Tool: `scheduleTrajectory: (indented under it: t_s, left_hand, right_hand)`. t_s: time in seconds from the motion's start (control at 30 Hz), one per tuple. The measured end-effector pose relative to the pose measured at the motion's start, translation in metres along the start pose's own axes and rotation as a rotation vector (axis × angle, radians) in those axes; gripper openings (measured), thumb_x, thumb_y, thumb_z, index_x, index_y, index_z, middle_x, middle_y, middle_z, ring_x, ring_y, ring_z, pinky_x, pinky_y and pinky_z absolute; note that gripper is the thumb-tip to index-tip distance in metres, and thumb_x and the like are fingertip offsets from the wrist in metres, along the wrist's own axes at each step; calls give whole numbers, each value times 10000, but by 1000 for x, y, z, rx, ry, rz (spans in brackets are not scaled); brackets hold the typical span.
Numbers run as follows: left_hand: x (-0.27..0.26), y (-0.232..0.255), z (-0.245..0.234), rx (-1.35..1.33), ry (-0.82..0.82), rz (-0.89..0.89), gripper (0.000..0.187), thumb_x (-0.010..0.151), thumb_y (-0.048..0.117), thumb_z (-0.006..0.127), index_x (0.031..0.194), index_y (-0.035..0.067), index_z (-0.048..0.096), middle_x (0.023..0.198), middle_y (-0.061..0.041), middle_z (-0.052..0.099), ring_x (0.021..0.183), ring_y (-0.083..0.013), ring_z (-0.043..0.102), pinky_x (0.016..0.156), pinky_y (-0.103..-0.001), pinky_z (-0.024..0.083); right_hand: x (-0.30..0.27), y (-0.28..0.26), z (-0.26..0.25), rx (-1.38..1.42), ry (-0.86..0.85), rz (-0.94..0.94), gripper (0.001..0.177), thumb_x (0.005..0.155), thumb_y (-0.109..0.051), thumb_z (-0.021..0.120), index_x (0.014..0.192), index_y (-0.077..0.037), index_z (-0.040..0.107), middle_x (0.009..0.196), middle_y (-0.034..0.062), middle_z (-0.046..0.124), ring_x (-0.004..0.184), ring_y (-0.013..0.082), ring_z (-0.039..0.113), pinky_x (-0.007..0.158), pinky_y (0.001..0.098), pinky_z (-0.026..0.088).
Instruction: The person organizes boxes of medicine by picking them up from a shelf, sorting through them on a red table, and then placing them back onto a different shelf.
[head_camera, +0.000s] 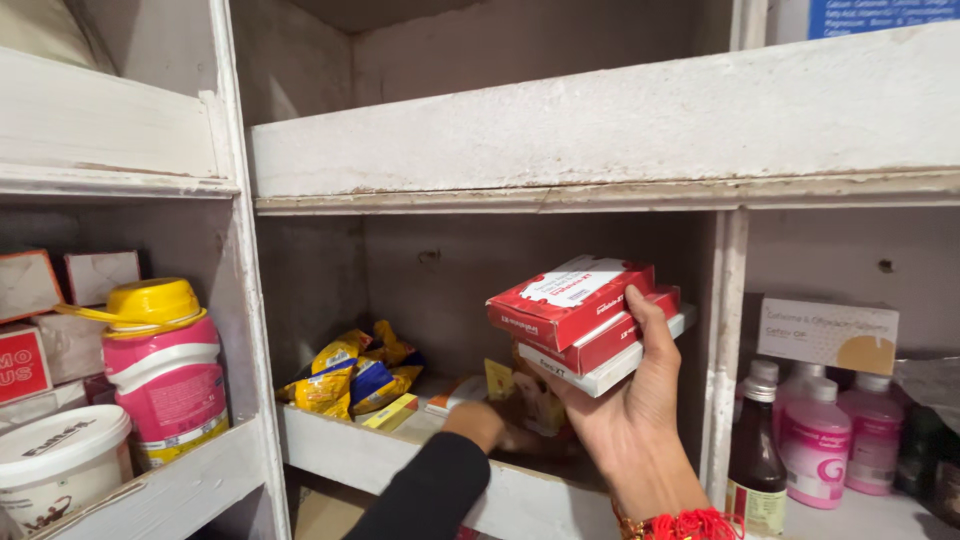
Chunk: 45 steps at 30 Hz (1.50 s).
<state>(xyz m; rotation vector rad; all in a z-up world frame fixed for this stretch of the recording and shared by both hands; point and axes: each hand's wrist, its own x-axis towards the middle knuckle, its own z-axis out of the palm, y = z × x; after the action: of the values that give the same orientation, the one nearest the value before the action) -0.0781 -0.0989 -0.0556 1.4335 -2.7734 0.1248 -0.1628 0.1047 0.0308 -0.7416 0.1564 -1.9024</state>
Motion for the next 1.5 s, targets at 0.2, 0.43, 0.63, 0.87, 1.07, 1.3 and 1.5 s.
scheduleTrajectory:
  t_s: [0.2, 0.43, 0.63, 0.87, 1.07, 1.3, 1.5]
  left_hand:
    - [7, 26, -4, 91, -7, -30, 1057, 551, 751, 808, 1369, 108, 627, 1370, -172, 634, 1291, -322, 577, 1073, -419, 412]
    - [-35, 9, -90, 65, 15, -135, 1066, 546, 741, 815, 1351, 66, 631, 1326, -199, 662, 1231, -345, 635, 1014, -420, 482]
    - [-107, -31, -151, -35, 28, -249, 1075, 543, 732, 821, 1335, 30, 635, 1287, -223, 686, 1180, -364, 686, 964, -420, 541]
    - [-228, -24, -150, -511, 720, 2, 1134, 542, 583, 843, 1491, 110, 439, 1430, -201, 557, 1308, -309, 580, 1064, -393, 452]
    - [-278, 22, -93, -707, 803, 273, 1118, 598, 405, 885, 1539, 45, 401, 1526, -191, 507, 1453, -324, 463, 1190, -427, 314]
    - [-326, 111, 36, -780, 894, 69, 879, 668, 199, 806, 1486, 28, 535, 1583, -215, 388, 1505, -364, 348, 1218, -446, 239]
    - [-396, 130, 63, -852, 762, -90, 892, 686, 310, 778, 1490, 25, 517, 1599, -245, 362, 1511, -418, 337, 1217, -496, 245]
  right_hand:
    - [-7, -4, -1, -2, 38, 41, 549, 833, -409, 628, 1308, -140, 575, 1262, 114, 672, 1164, 299, 674, 965, 550, 551]
    - [-3, -7, -8, -40, -3, 52, 566, 823, -414, 622, 1317, -142, 573, 1271, 108, 670, 1174, 301, 661, 974, 557, 537]
    - [-5, -7, -16, -26, 11, 86, 575, 817, -415, 611, 1320, -141, 562, 1287, 120, 669, 1195, 319, 658, 995, 568, 522]
    - [-16, -17, -20, 27, -48, 175, 560, 808, -367, 632, 1311, -127, 572, 1265, 113, 666, 1159, 296, 664, 962, 562, 540]
    - [-52, -3, -40, 54, -152, 399, 534, 825, -298, 638, 1307, -76, 574, 1241, 142, 677, 1140, 288, 672, 988, 520, 557]
    - [-144, 59, -89, -41, -187, 646, 541, 851, -327, 632, 1309, -43, 584, 1203, 163, 696, 1074, 297, 683, 918, 478, 569]
    - [-226, 68, -113, -632, -577, 132, 589, 891, -326, 677, 1374, -20, 534, 1272, 169, 673, 1151, 295, 671, 942, 468, 584]
